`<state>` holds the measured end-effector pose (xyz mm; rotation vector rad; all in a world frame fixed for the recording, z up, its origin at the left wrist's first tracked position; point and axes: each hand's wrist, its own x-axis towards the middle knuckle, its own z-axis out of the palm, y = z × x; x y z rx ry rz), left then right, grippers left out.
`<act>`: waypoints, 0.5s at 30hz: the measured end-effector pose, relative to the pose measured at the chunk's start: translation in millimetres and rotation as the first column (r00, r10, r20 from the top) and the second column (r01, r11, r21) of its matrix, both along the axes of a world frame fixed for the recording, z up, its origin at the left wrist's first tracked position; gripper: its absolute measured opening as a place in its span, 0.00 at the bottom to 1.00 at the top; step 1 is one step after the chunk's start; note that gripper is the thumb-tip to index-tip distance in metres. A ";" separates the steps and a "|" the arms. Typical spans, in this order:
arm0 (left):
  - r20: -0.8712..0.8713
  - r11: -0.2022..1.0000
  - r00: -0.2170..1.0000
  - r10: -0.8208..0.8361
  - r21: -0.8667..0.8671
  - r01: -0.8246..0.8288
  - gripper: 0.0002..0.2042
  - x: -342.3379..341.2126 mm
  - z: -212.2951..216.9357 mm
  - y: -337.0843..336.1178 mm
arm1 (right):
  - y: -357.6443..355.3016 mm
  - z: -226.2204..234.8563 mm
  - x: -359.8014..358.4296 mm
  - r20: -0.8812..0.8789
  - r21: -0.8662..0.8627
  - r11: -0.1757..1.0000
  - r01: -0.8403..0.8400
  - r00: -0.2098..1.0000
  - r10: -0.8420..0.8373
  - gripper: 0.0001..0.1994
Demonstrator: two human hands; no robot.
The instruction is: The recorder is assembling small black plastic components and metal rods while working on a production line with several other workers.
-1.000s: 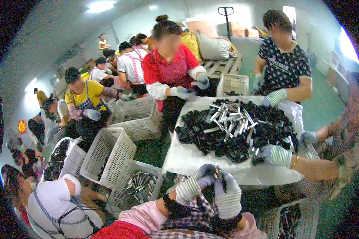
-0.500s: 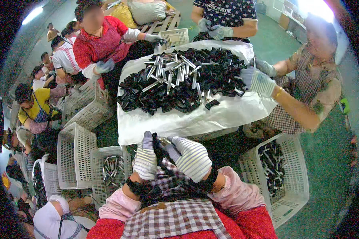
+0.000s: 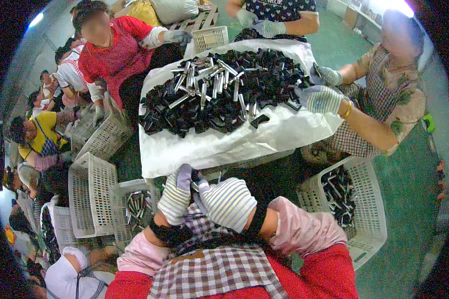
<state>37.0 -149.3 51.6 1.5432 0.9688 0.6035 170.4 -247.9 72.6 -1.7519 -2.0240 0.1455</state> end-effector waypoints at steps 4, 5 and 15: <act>-0.182 0.975 0.961 -0.207 0.045 0.219 0.23 -7.4 5.1 1.3 | -3.3 6.1 3.8 -0.070 -0.061 0.994 -0.085 0.994 0.081 0.11; -0.185 0.975 0.957 -0.222 -0.059 0.214 0.23 -7.9 4.7 -0.6 | -3.7 6.1 4.6 -0.209 -0.022 0.995 -0.100 0.974 0.093 0.10; 0.049 0.989 0.990 -0.135 -0.048 0.137 0.23 -9.6 -25.1 2.4 | 7.8 -6.1 0.9 -0.569 -0.176 0.984 0.009 0.815 -0.109 0.14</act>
